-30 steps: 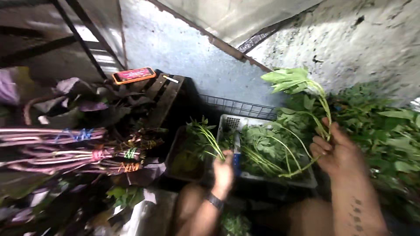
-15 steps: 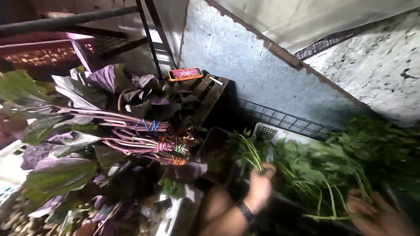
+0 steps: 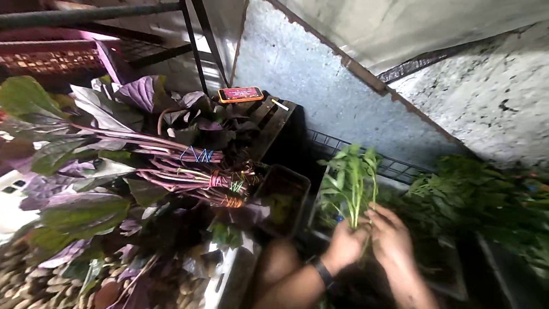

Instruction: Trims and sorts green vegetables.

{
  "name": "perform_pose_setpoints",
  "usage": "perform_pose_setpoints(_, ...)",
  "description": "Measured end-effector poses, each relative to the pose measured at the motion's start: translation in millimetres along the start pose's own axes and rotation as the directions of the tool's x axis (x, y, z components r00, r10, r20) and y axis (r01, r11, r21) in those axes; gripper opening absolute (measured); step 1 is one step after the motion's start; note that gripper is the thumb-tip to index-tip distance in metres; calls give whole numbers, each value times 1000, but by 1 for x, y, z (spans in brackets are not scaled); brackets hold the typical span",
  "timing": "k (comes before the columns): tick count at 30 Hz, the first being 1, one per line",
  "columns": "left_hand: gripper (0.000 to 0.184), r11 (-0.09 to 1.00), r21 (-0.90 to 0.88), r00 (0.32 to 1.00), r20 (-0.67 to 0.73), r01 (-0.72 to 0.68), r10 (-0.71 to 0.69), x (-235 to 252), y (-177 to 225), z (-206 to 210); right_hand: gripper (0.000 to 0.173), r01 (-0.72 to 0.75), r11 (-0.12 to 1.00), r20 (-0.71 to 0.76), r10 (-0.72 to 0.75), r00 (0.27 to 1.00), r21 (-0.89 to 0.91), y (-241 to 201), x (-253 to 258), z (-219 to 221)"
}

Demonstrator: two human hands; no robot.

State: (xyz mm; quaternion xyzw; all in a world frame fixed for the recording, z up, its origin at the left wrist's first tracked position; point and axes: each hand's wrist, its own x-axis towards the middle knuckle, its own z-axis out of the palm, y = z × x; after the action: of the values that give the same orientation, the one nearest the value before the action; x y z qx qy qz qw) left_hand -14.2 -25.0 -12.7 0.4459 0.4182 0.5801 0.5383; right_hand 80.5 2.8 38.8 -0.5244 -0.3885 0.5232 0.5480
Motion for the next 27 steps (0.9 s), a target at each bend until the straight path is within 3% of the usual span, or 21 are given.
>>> perform_pose_setpoints(4, 23, 994, 107, 999, -47, 17, -12, -1, 0, -2, 24, -44, 990, -23, 47, 999, 135, 12, -2, 9)
perform_pose_setpoints(8, 14, 988, 157, 990, -143, 12, 10, 0, -5, 0, 28, 61, 998, 43, -60, 997, -17, 23, -13, -2)
perform_pose_setpoints(10, 17, 999, 41, 978, -207, 32, -23, 4, 4, -7, 38, 161, 974, 40, -157, 987, -158, 19, -23, -22)
perform_pose_setpoints(12, 21, 983, -177, 963, -249, 56, -100, 11, 13, -18, 41, 231, 954, -53, -245, 968, -190, 18, -31, -47)
perform_pose_setpoints(16, 28, 829, -545, 973, -97, 124, -210, 16, 32, -39, 30, 193, 963, -164, -225, 961, -190, 31, -48, -96)
perform_pose_setpoints(19, 31, 684, -716, 987, 49, 143, -156, 13, 34, -45, 28, 42, 975, -69, -58, 996, -217, 38, -60, -112)
perform_pose_setpoints(22, 29, 630, -760, 984, 171, 163, -48, 12, 27, -48, 36, -55, 989, 132, 72, 989, -134, 41, -63, -109)
perform_pose_setpoints(27, 28, 670, -722, 980, 195, 175, -46, 4, 24, -44, 60, 47, 998, 521, -62, 851, 42, 28, -60, -80)
